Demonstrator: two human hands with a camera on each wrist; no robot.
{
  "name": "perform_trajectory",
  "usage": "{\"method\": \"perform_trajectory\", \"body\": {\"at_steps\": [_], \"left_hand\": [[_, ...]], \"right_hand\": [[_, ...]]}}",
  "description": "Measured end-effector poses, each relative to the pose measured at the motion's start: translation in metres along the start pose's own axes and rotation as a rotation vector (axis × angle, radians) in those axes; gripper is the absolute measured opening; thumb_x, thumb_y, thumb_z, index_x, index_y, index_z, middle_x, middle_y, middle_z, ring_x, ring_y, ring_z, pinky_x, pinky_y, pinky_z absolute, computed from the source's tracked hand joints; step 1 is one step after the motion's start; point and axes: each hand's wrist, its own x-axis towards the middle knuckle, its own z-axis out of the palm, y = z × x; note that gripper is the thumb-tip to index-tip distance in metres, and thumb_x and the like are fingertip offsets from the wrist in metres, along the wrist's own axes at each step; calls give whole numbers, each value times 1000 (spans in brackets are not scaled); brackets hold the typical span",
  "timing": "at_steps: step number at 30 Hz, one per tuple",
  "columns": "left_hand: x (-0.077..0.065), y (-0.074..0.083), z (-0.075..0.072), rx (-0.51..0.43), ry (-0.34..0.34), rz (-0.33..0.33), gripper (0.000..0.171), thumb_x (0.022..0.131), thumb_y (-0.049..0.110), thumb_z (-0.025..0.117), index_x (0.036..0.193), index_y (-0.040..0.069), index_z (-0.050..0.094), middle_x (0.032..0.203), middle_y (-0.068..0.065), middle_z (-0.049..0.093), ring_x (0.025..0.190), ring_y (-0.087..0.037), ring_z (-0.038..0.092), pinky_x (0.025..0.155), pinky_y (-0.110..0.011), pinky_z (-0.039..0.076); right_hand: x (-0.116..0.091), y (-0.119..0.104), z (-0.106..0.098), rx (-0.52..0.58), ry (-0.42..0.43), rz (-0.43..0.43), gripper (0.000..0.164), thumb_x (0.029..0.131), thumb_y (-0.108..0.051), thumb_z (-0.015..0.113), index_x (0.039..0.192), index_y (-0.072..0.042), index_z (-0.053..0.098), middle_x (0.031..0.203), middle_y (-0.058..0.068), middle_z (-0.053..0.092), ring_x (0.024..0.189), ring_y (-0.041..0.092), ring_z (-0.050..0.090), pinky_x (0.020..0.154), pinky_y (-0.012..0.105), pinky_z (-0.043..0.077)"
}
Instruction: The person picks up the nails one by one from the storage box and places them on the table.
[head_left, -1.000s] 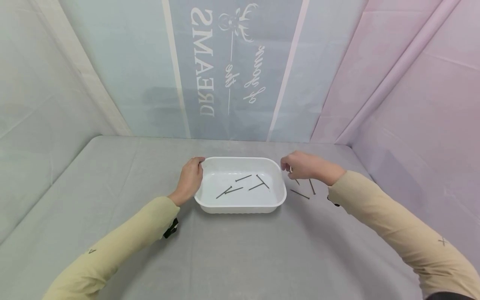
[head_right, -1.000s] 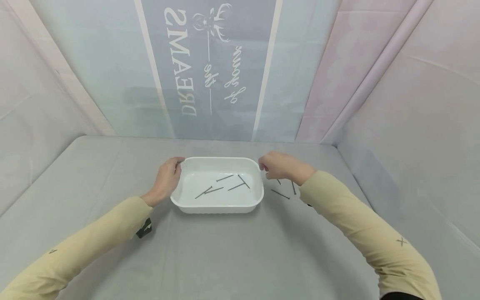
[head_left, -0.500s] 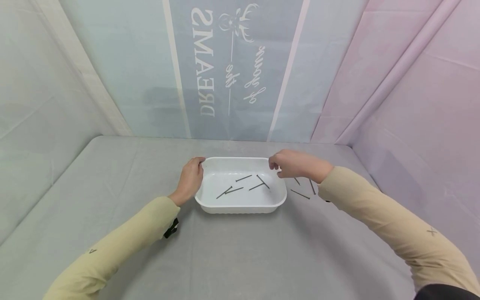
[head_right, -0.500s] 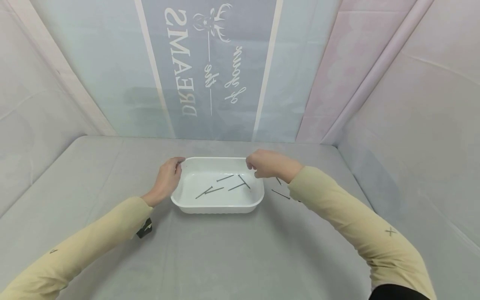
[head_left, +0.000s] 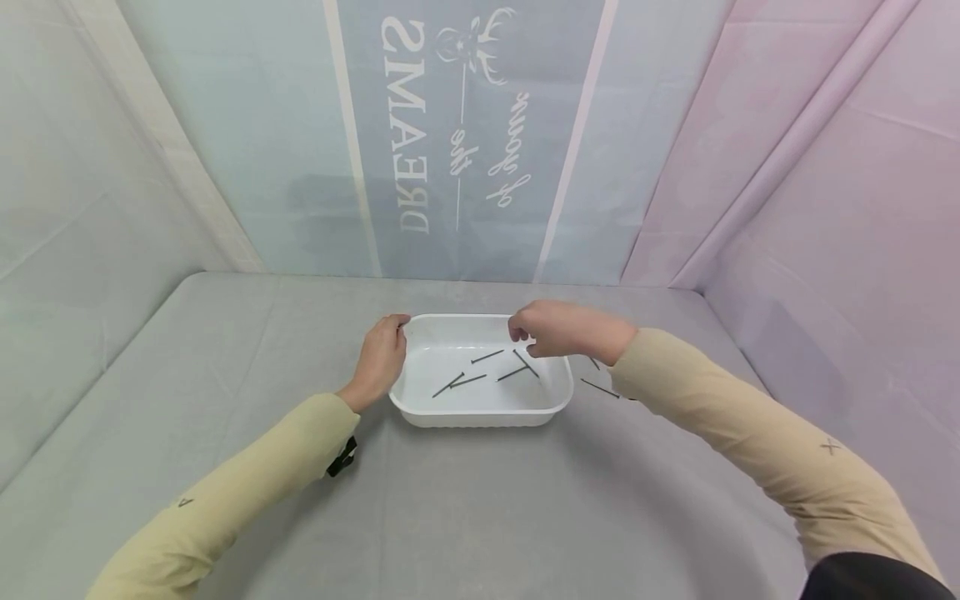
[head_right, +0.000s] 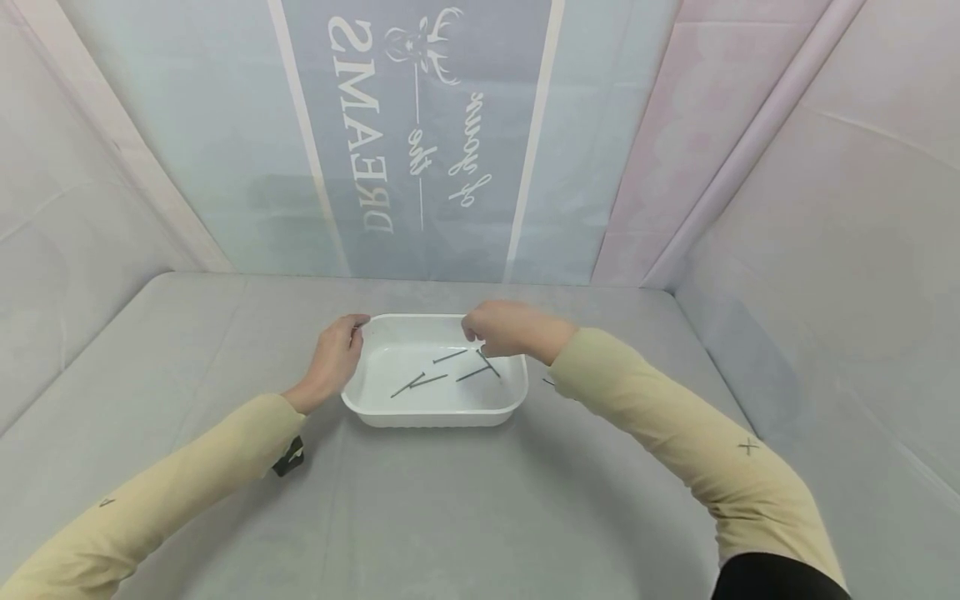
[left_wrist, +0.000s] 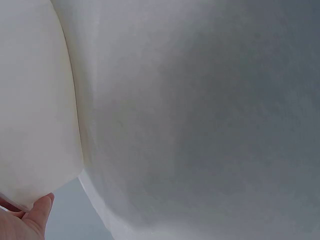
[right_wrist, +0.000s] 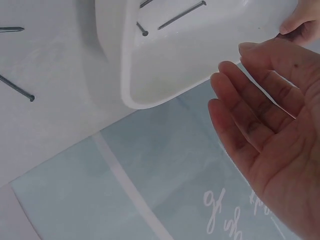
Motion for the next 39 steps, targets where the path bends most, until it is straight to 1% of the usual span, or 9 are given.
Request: {"method": "perform_trajectory", "body": {"at_steps": [5,11,14,19,24,29,34,39], "left_hand": [[0,0,0,-2,-2,-3,31,96,2,34,123,-7,49,117,-21,53,109,-31,52,88,-38,47],[1,-1,0,3,-1,-6,32,96,2,34,122,-7,49,117,-21,53,109,-31,52,89,-38,47],[1,0,0,1,0,-6,32,96,2,34,122,-7,49,117,-21,53,110,-31,52,89,-38,47],[0,0,1,6,2,-11,32,96,2,34,123,-6,49,117,-21,53,109,-31,52,89,-38,47],[1,0,1,6,1,-13,32,96,2,34,123,-6,49,118,-21,53,110,-30,51,89,-38,47],[0,0,1,3,2,-9,32,96,2,34,123,-7,49,117,-21,53,110,-31,52,89,-38,47],[0,1,0,1,1,-11,32,96,2,34,123,-6,49,117,-21,53,110,-31,52,89,-38,47],[0,1,0,2,-3,-17,32,96,2,34,123,-6,49,118,-20,53,110,-30,52,89,-37,47]], "right_hand": [[7,-5,1,-20,17,-50,20,75,2,61,93,-4,63,90,6,63,83,18,56,75,30,48],[13,-13,2,-53,10,-106,17,78,1,63,94,-4,62,96,10,64,88,20,58,78,31,48],[16,-16,2,-56,6,-123,18,78,1,63,96,-2,63,98,11,64,90,21,58,79,31,48],[23,-20,3,-81,28,-155,18,78,1,63,96,-2,63,97,10,64,89,20,59,78,30,49],[29,-25,3,-111,32,-175,19,78,0,64,96,-3,63,96,8,63,89,20,59,77,30,49],[35,-31,5,-133,4,-185,19,80,-2,63,99,-3,63,98,8,64,89,19,59,77,29,49],[43,-36,9,-162,-14,-186,19,82,-6,64,101,-5,63,99,6,63,90,18,59,78,29,49],[49,-37,14,-178,-14,-212,21,82,-5,64,102,-6,64,101,5,62,90,18,59,77,28,49]]}}
